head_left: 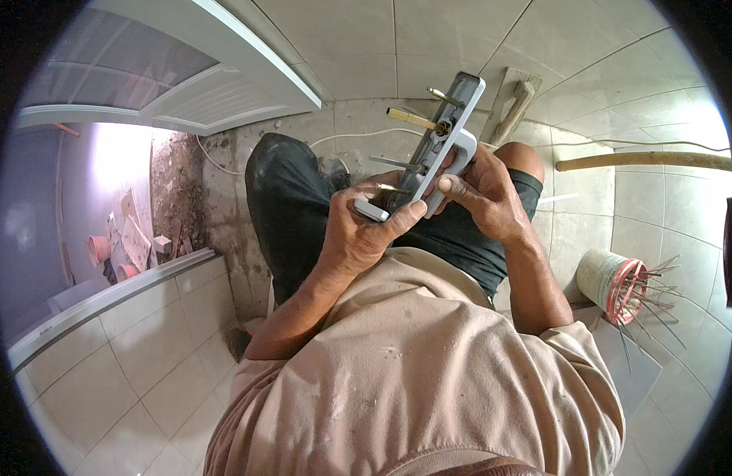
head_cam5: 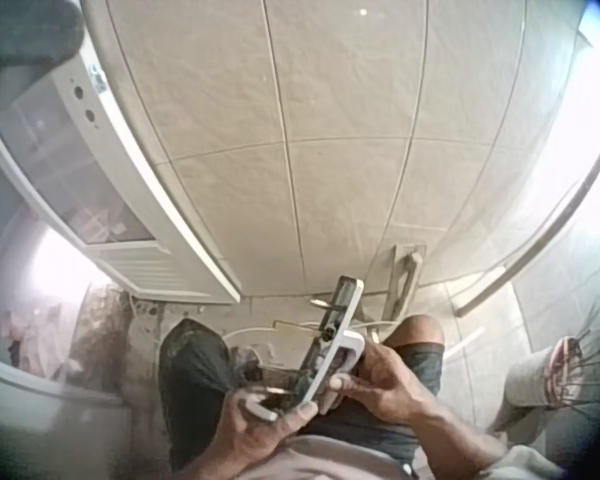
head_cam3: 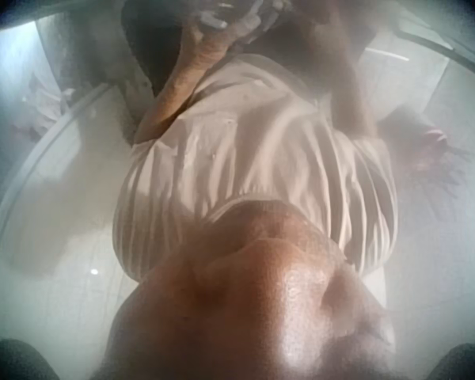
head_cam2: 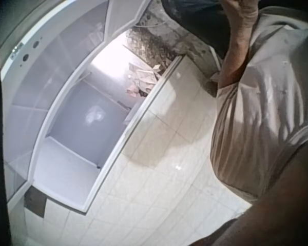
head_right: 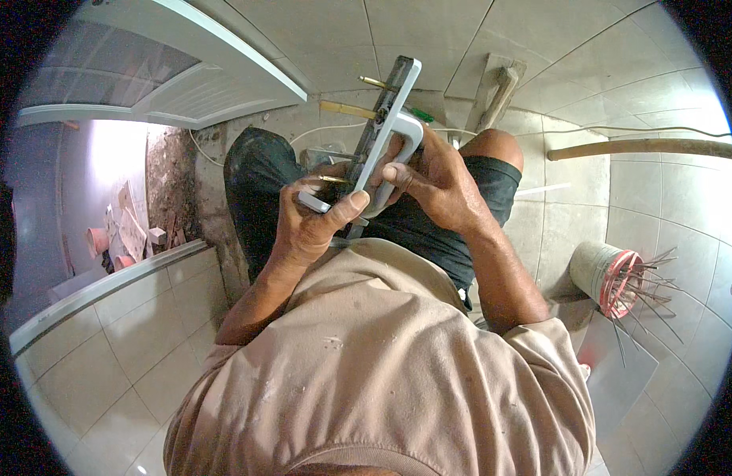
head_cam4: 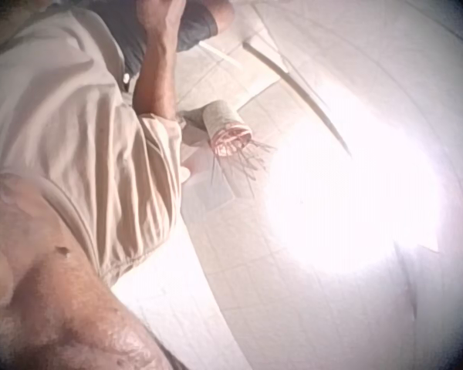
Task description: The person assembles a door handle mechanism by aligning the handle components and inserting a metal rod through the lock housing while sitting on a tiled floor.
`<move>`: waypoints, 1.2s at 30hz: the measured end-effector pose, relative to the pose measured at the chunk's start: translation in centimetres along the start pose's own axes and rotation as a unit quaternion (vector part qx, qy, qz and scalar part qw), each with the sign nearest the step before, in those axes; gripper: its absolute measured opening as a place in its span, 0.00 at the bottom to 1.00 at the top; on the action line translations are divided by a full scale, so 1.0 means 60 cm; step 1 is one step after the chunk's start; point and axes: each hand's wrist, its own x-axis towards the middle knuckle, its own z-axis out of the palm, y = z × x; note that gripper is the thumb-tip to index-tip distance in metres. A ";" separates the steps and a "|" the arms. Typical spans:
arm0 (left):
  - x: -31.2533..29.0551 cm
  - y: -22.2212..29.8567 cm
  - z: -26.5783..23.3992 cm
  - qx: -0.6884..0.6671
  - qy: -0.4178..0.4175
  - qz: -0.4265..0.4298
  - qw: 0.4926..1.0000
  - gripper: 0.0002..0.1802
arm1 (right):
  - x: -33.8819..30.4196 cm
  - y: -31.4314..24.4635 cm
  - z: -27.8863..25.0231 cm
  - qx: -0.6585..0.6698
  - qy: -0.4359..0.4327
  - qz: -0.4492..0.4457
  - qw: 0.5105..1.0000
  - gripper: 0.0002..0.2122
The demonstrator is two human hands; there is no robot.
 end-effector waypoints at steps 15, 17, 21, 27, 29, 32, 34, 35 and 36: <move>-0.005 0.011 0.016 0.063 0.001 -0.009 0.998 0.24 | -0.015 0.016 -0.001 0.034 0.029 -0.024 0.999 0.24; -0.003 0.015 0.016 0.047 -0.004 -0.001 0.999 0.24 | -0.016 0.004 -0.002 0.057 0.027 0.001 0.998 0.24; -0.004 0.019 0.012 0.066 -0.015 0.001 0.998 0.24 | -0.018 0.000 -0.004 0.076 0.025 0.002 0.997 0.25; -0.016 0.032 0.025 0.133 -0.020 0.014 0.991 0.22 | -0.019 0.010 -0.002 0.078 0.010 -0.036 0.996 0.21; -0.014 0.026 0.027 0.170 -0.040 0.065 0.982 0.27 | -0.022 0.015 -0.011 0.075 0.001 -0.032 0.997 0.20; -0.018 0.029 0.032 0.197 -0.037 0.084 0.976 0.26 | -0.023 0.029 -0.018 0.092 -0.013 -0.028 0.995 0.20; -0.020 0.031 0.031 0.223 -0.035 0.090 0.970 0.26 | -0.022 0.034 -0.019 0.107 -0.019 -0.027 0.994 0.20; -0.021 0.030 0.032 0.216 -0.027 0.083 0.972 0.24 | -0.021 0.036 -0.017 0.111 -0.019 -0.026 0.993 0.19; -0.021 0.028 0.034 0.209 -0.018 0.076 0.975 0.21 | -0.020 0.038 -0.016 0.116 -0.020 -0.025 0.993 0.19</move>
